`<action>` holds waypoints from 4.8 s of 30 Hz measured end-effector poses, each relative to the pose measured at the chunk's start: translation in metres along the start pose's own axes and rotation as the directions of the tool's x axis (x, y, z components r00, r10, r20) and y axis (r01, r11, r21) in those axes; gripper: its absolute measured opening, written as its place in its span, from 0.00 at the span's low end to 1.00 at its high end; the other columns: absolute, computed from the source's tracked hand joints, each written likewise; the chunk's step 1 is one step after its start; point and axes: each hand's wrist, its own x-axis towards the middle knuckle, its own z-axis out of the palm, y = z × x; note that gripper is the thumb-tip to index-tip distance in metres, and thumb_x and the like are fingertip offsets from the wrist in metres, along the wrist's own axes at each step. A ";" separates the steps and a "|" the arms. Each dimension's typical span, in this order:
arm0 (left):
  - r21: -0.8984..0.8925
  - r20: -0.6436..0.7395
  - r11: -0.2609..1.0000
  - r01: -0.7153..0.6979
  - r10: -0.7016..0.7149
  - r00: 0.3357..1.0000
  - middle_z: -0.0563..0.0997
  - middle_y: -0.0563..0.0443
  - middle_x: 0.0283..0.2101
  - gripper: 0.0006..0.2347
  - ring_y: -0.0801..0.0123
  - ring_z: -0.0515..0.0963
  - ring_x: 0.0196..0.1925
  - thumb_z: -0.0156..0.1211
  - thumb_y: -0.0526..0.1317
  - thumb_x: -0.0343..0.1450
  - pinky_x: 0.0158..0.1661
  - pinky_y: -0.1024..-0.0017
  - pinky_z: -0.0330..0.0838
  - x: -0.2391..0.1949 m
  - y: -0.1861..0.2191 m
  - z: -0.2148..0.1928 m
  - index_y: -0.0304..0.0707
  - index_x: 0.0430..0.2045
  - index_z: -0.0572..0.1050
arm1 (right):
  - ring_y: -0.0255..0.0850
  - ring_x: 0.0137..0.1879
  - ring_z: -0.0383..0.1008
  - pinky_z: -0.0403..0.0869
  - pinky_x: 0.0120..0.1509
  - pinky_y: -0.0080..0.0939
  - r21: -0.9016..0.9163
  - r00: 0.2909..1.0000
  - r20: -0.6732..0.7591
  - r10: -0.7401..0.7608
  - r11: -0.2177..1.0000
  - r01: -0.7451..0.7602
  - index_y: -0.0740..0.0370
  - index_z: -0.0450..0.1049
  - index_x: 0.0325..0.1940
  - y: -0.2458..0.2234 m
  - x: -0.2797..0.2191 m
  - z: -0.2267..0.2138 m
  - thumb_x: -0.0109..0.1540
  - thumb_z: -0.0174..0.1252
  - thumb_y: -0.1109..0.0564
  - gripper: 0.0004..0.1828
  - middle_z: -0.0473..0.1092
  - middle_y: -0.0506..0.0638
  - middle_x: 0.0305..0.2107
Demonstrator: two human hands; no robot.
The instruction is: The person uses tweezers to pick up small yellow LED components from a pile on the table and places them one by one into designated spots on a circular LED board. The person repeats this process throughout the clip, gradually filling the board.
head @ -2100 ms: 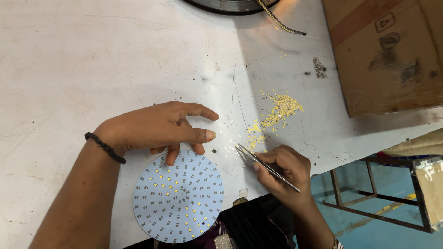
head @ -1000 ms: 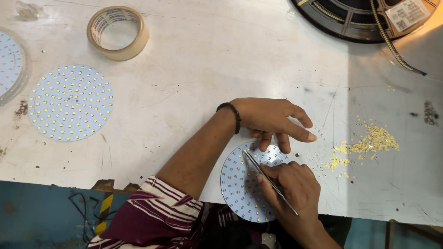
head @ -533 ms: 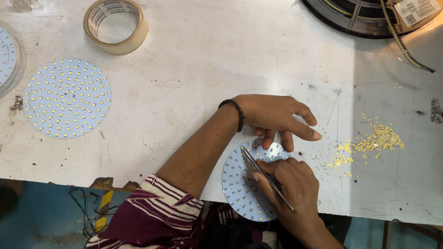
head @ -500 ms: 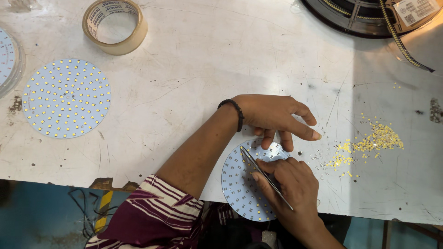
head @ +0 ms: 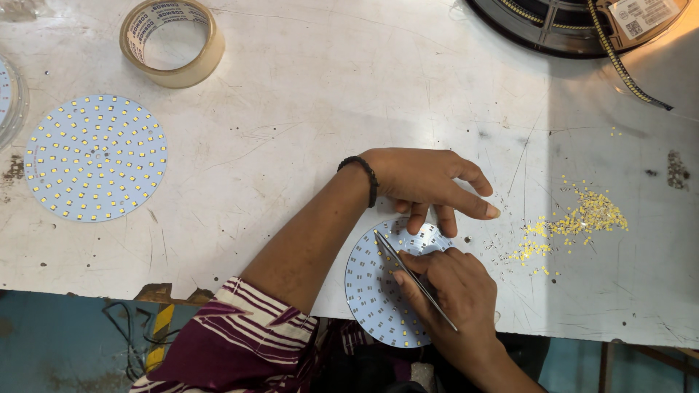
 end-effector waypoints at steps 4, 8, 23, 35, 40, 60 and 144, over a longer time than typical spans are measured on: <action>0.006 -0.001 1.000 -0.004 0.004 1.000 0.89 0.38 0.30 0.38 0.72 0.78 0.10 0.63 0.60 0.57 0.09 0.80 0.59 0.002 0.000 0.000 0.37 0.60 0.67 | 0.44 0.28 0.69 0.64 0.33 0.44 -0.003 1.000 0.001 0.001 1.000 -0.001 0.63 0.78 0.37 0.000 0.000 0.000 0.54 0.70 0.56 0.11 0.73 0.49 0.24; 0.005 -0.001 1.000 0.005 -0.005 1.000 0.89 0.38 0.31 0.38 0.72 0.78 0.10 0.63 0.60 0.58 0.09 0.80 0.59 -0.001 0.002 -0.001 0.37 0.60 0.67 | 0.45 0.29 0.69 0.65 0.34 0.44 0.016 1.000 -0.029 0.004 1.000 -0.003 0.64 0.78 0.37 0.003 -0.004 0.000 0.53 0.70 0.56 0.12 0.73 0.50 0.25; 0.043 -0.016 0.999 0.016 -0.016 1.000 0.89 0.40 0.32 0.36 0.73 0.79 0.12 0.62 0.59 0.59 0.10 0.80 0.61 -0.007 0.007 -0.001 0.40 0.60 0.68 | 0.41 0.26 0.72 0.68 0.31 0.37 0.185 0.995 -0.082 0.050 0.982 -0.034 0.65 0.78 0.35 0.002 -0.022 -0.016 0.53 0.68 0.61 0.09 0.72 0.51 0.22; 0.029 -0.014 0.999 -0.045 0.045 0.999 0.89 0.37 0.30 0.39 0.72 0.80 0.10 0.62 0.62 0.56 0.08 0.80 0.60 0.002 -0.003 0.000 0.34 0.58 0.69 | 0.45 0.28 0.71 0.68 0.32 0.42 0.069 1.000 0.000 -0.015 0.998 0.015 0.64 0.78 0.35 -0.004 0.000 -0.004 0.51 0.70 0.59 0.11 0.73 0.50 0.24; 0.029 -0.014 0.998 -0.048 0.048 0.999 0.89 0.36 0.29 0.39 0.71 0.81 0.10 0.62 0.62 0.56 0.07 0.80 0.61 0.003 -0.003 0.001 0.34 0.58 0.68 | 0.44 0.28 0.72 0.68 0.32 0.41 0.070 0.999 0.010 0.033 0.997 -0.033 0.64 0.79 0.36 -0.004 -0.002 -0.002 0.52 0.70 0.59 0.11 0.74 0.50 0.24; 0.047 -0.013 0.999 -0.026 0.026 1.000 0.90 0.37 0.31 0.40 0.70 0.82 0.11 0.63 0.63 0.55 0.09 0.80 0.60 0.004 -0.002 0.000 0.36 0.59 0.68 | 0.43 0.26 0.70 0.66 0.30 0.41 0.031 0.994 -0.025 0.106 0.994 -0.105 0.65 0.78 0.36 -0.005 -0.001 0.002 0.55 0.68 0.58 0.10 0.71 0.50 0.21; 0.029 0.018 0.998 -0.048 0.047 0.999 0.90 0.36 0.33 0.40 0.70 0.82 0.11 0.61 0.63 0.56 0.10 0.80 0.64 0.003 -0.005 -0.002 0.35 0.60 0.66 | 0.42 0.32 0.70 0.60 0.38 0.44 0.052 0.991 0.092 -0.094 0.995 0.090 0.60 0.77 0.36 0.006 0.009 -0.005 0.54 0.68 0.56 0.10 0.74 0.46 0.26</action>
